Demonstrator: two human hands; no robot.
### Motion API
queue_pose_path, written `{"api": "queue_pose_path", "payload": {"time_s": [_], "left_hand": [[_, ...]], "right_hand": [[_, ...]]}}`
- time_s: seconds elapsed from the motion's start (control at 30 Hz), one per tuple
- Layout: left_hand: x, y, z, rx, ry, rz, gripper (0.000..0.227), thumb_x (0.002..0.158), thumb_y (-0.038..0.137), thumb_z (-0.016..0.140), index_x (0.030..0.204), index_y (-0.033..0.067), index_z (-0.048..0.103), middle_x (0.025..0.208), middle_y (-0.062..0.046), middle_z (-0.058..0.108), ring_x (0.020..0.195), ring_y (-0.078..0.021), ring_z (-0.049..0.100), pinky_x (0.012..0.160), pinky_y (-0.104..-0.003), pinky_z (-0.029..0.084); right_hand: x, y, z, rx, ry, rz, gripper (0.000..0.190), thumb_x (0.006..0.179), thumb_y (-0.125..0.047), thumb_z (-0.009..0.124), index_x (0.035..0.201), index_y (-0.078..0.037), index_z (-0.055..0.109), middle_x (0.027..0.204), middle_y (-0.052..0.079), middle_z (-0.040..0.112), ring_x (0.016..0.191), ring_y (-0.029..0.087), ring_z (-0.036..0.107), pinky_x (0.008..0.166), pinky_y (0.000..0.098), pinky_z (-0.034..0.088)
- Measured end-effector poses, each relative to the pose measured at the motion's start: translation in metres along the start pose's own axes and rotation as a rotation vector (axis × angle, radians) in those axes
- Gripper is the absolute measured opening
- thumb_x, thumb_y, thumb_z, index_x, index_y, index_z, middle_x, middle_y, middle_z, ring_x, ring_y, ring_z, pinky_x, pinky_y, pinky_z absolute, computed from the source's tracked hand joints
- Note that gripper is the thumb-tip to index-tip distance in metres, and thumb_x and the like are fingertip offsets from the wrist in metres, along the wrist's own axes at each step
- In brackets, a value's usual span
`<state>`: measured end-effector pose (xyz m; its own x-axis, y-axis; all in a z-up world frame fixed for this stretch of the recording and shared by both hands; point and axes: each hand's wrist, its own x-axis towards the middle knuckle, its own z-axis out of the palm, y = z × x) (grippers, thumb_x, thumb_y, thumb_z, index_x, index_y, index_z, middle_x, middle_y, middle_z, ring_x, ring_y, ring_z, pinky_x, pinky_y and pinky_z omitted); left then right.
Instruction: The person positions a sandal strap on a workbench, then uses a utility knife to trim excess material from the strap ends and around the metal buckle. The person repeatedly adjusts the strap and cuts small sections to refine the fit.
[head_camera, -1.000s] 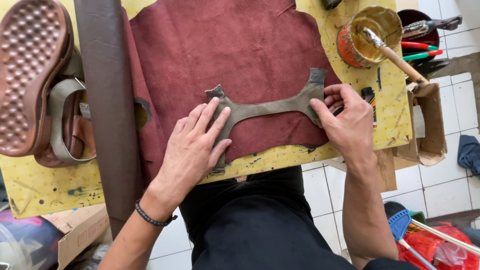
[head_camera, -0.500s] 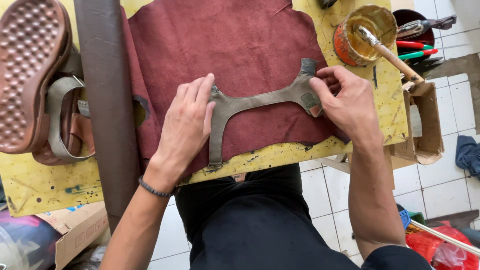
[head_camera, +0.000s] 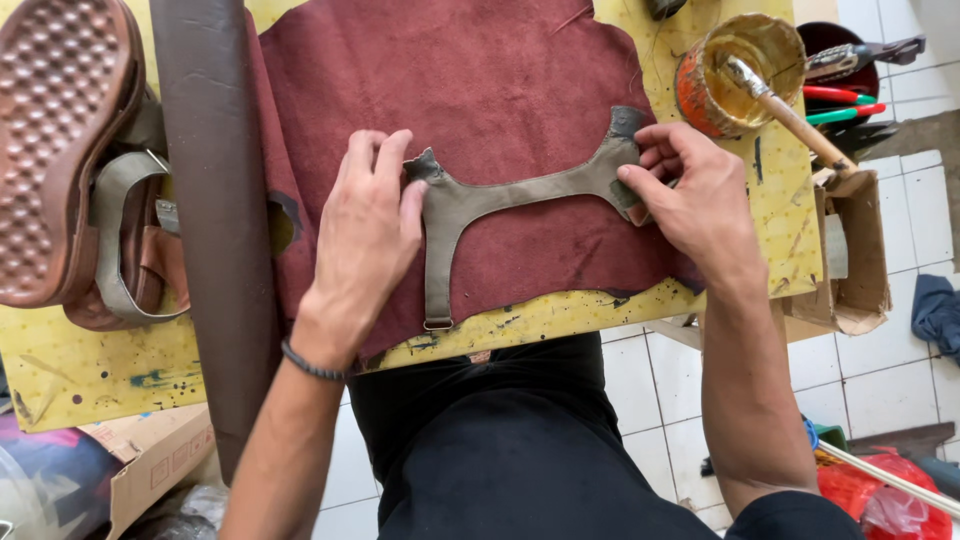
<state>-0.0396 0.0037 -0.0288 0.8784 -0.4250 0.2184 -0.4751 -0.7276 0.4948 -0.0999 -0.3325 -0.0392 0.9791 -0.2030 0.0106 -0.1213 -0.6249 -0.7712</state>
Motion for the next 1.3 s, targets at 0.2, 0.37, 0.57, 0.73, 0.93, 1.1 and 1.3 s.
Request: {"api": "queue_pose_path", "payload": {"time_s": [0.2,0.37,0.57,0.73,0.93,1.1,1.3], "left_hand": [[-0.028,0.030,0.004,-0.061,-0.080,-0.221,0.068,0.082,0.023,0.086,0.138,0.0002,0.056,0.093,-0.013,0.060,0.089,-0.0391,0.068,0.077,-0.058,0.057],[-0.026,0.021,0.014,-0.080,-0.022,-0.258,0.052,0.087,0.012,0.075,0.135,0.0064,0.058,0.088,-0.008,0.062,0.082,-0.0330,0.070,0.073,-0.054,0.058],[-0.014,0.029,0.015,-0.128,0.049,-0.190,0.063,0.086,0.014,0.082,0.142,0.0030,0.056,0.112,-0.016,0.058,0.091,-0.0394,0.068,0.076,-0.056,0.057],[-0.010,0.011,0.030,-0.194,0.061,-0.142,0.057,0.085,0.009,0.085,0.137,0.0023,0.061,0.102,-0.011,0.057,0.089,-0.0308,0.065,0.080,-0.048,0.056],[-0.003,0.009,0.022,-0.225,0.055,-0.150,0.054,0.082,0.009,0.087,0.131,0.0102,0.066,0.121,-0.011,0.051,0.103,-0.0344,0.064,0.088,-0.045,0.057],[-0.002,-0.009,0.028,-0.217,0.088,-0.094,0.031,0.083,0.010,0.089,0.102,0.0150,0.065,0.100,-0.002,0.057,0.095,-0.0261,0.064,0.087,-0.040,0.054],[0.005,-0.004,0.018,-0.366,0.192,-0.127,0.014,0.098,0.002,0.075,0.104,0.0084,0.064,0.093,-0.010,0.061,0.084,-0.0293,0.069,0.073,-0.036,0.058]], "right_hand": [[-0.012,-0.015,-0.002,0.038,0.020,0.083,0.027,0.094,-0.008,0.083,0.120,-0.007,0.073,0.090,0.006,0.073,0.074,0.010,0.071,0.063,0.0241,0.055],[-0.022,-0.003,-0.005,0.091,0.066,0.114,0.022,0.097,-0.006,0.079,0.118,-0.006,0.071,0.091,0.005,0.071,0.078,0.009,0.068,0.068,0.0215,0.053],[-0.033,-0.017,-0.010,0.143,0.086,0.110,0.020,0.100,-0.002,0.075,0.119,-0.003,0.069,0.093,0.008,0.068,0.082,0.014,0.070,0.072,0.0265,0.057],[-0.033,-0.028,-0.014,0.217,0.087,0.060,0.020,0.100,0.002,0.075,0.119,-0.001,0.069,0.092,0.011,0.066,0.082,0.015,0.073,0.068,0.0274,0.059],[-0.050,-0.014,-0.010,-0.001,-0.030,-0.003,0.039,0.090,-0.010,0.086,0.125,0.000,0.071,0.114,0.017,0.067,0.104,0.029,0.070,0.079,0.0387,0.061],[-0.073,-0.015,0.007,-0.369,0.080,-0.227,0.038,0.104,-0.014,0.070,0.141,-0.008,0.069,0.119,0.015,0.053,0.105,0.034,0.058,0.087,0.0478,0.056],[-0.086,-0.009,0.021,-0.572,0.180,-0.322,0.045,0.108,-0.015,0.058,0.152,-0.013,0.064,0.119,0.013,0.051,0.090,0.029,0.057,0.076,0.0456,0.053]]}}
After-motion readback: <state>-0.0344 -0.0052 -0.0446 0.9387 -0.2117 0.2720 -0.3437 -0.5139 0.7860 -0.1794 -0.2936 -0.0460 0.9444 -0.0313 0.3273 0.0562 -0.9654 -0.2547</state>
